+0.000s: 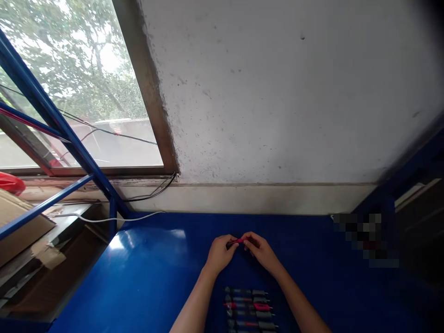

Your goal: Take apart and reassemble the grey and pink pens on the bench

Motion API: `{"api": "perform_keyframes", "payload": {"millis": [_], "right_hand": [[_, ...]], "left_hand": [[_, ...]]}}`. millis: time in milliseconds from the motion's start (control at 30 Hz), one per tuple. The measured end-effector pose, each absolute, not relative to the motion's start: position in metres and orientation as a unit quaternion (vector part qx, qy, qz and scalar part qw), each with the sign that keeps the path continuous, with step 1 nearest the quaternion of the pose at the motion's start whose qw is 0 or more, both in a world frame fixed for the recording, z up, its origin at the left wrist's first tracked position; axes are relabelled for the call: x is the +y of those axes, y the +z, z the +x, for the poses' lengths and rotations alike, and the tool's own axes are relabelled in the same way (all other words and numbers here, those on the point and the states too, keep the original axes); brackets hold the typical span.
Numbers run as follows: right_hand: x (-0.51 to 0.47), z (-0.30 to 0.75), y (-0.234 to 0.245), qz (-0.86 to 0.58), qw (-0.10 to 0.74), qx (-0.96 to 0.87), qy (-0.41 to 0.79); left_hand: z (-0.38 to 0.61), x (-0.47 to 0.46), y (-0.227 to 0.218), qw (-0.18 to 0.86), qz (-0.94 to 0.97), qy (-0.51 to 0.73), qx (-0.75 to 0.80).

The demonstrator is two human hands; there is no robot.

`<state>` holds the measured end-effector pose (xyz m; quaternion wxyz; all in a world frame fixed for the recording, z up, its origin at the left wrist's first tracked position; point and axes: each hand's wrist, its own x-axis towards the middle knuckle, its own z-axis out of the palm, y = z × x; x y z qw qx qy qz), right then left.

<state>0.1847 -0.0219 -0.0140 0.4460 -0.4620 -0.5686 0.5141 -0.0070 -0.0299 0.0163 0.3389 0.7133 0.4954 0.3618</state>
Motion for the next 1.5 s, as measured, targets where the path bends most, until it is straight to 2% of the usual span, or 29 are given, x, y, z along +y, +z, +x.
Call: {"api": "perform_keyframes", "payload": {"millis": [233,433,600,800,933,1133,1500], "right_hand": [[-0.021,0.177,-0.016,-0.495,0.458,-0.553,0.49],[-0.025,0.175,-0.009,-0.45,0.499,-0.536,0.511],[-0.029,0.183,-0.007,-0.465,0.498,-0.529,0.506],[-0.029,0.184,-0.006,-0.46,0.513,-0.501,0.524],[-0.027,0.182,-0.003,-0.48,0.567,-0.431,0.513],[-0.025,0.183,0.002,-0.425,0.635,-0.279,0.582],[-0.027,0.176,0.004,-0.414,0.608,-0.287,0.614]], "left_hand": [[-0.013,-0.029,0.03,0.319,0.756,0.321,0.473],[-0.017,-0.025,0.032,0.316,0.76,0.304,0.479],[-0.012,-0.026,0.036,0.33,0.764,0.294,0.47],[-0.015,-0.026,0.037,0.292,0.782,0.285,0.471],[-0.024,-0.024,0.038,0.267,0.772,0.283,0.503],[-0.033,-0.02,0.036,0.274,0.766,0.279,0.51],[-0.028,-0.02,0.036,0.236,0.772,0.25,0.534]]}}
